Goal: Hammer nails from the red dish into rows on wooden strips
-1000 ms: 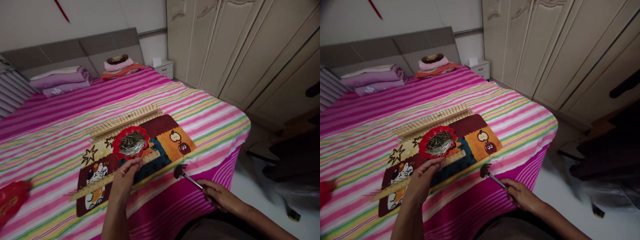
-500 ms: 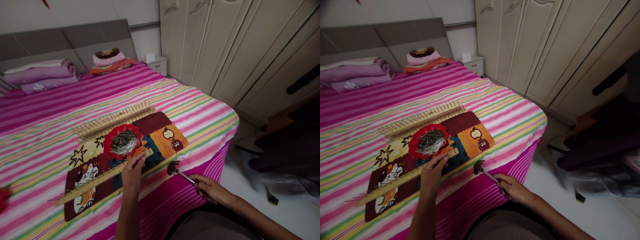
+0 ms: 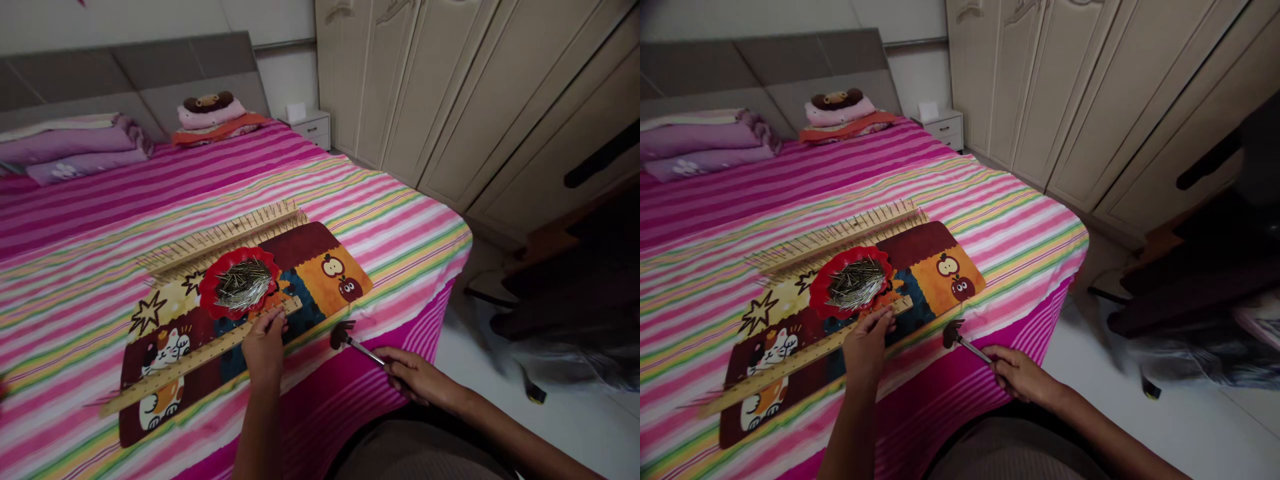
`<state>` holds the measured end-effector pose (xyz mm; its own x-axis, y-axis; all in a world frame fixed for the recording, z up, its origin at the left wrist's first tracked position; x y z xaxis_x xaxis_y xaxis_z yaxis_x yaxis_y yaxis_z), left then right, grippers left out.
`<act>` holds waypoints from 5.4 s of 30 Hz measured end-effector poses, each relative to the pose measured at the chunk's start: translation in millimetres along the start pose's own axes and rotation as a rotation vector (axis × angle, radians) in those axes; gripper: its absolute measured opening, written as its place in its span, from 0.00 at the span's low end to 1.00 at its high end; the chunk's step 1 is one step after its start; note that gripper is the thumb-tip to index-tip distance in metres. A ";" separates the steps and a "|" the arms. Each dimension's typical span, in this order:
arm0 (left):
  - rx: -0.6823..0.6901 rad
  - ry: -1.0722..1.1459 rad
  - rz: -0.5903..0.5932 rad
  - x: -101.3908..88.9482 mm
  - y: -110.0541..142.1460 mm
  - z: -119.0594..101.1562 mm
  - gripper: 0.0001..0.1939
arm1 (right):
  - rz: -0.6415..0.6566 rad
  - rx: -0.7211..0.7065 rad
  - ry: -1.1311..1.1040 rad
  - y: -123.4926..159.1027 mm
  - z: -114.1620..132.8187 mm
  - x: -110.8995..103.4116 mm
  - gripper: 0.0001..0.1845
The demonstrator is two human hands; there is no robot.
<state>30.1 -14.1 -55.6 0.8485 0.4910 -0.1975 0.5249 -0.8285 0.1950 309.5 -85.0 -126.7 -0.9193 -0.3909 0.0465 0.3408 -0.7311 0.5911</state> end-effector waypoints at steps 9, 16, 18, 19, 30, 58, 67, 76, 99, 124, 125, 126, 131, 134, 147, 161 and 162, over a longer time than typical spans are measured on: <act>-0.015 -0.118 0.009 -4.1 -1.3 -0.2 0.14 | 0.013 -0.003 0.005 -0.2 0.6 0.4 0.23; 0.036 -0.162 0.022 3.4 -5.3 -0.2 0.13 | 0.009 -0.005 0.004 0.1 2.8 0.3 0.19; 0.042 -0.167 0.007 6.1 -5.0 -0.1 0.14 | 0.007 -0.013 0.005 -0.3 2.5 0.4 0.19; 0.042 -0.158 -0.002 7.4 -4.4 0.8 0.14 | 0.004 -0.014 0.005 -0.4 2.0 0.5 0.19; 0.384 -0.385 -0.124 8.6 2.5 -8.8 0.09 | -0.077 -0.142 -0.045 17.4 40.1 10.5 0.25; 0.486 -0.456 -0.086 -4.1 10.7 -22.7 0.09 | -0.173 -0.248 0.268 23.7 58.8 -3.8 0.27; 0.354 -1.142 -0.265 -75.2 -56.4 -74.6 0.14 | -0.217 -0.223 0.290 4.2 7.6 -17.0 0.27; 0.206 -1.311 -0.310 -65.8 -94.7 -62.4 0.10 | -0.138 -0.137 0.118 -0.3 0.6 -5.7 0.27; -0.020 0.142 0.038 -76.2 -2.8 -31.2 0.24 | -0.138 -0.157 0.057 -2.6 0.7 -3.9 0.24; 0.130 -0.032 -0.138 -20.2 2.7 3.3 0.17 | -0.127 -0.117 -0.002 -5.1 -5.3 -4.9 0.24; 0.126 -0.047 -0.140 -19.2 2.4 4.0 0.16 | -0.126 -0.117 -0.004 -5.5 -6.0 -5.0 0.24; 0.119 -0.066 -0.143 -18.4 2.0 4.9 0.16 | -0.124 -0.117 -0.004 -5.8 -6.4 -5.1 0.24; 0.132 -0.136 -0.165 -17.2 -0.2 6.3 0.15 | -0.103 -0.106 -0.003 -5.3 -4.5 -3.9 0.24; 0.191 -0.190 -0.162 -16.0 -0.3 2.7 0.13 | -0.106 -0.117 0.004 -3.4 -1.8 -3.4 0.24; 0.516 -0.418 -0.172 -7.7 3.3 -10.1 0.09 | -0.007 -0.485 0.309 33.1 118.0 40.5 0.22; 0.551 -0.395 -0.175 -5.4 3.1 -6.2 0.08 | -0.019 -0.542 0.479 33.7 143.1 50.1 0.23; 0.542 -0.388 -0.165 -5.0 3.3 -4.9 0.08 | -0.024 -0.490 0.461 36.1 133.6 43.8 0.24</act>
<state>27.9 -18.0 -49.3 0.6219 0.5739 -0.5328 0.4513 -0.8187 -0.3551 255.3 -53.8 4.3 -0.7868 -0.4903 -0.3749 0.4711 -0.8695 0.1484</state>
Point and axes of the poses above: each hand's wrist, its own y-axis away from the middle knuckle, its own x-axis out of the palm, z = x × y, the point moved 7 cm from there along -y, towards the middle knuckle, and after that the axes turned 1 degree about -y, right-handed, at the moved point
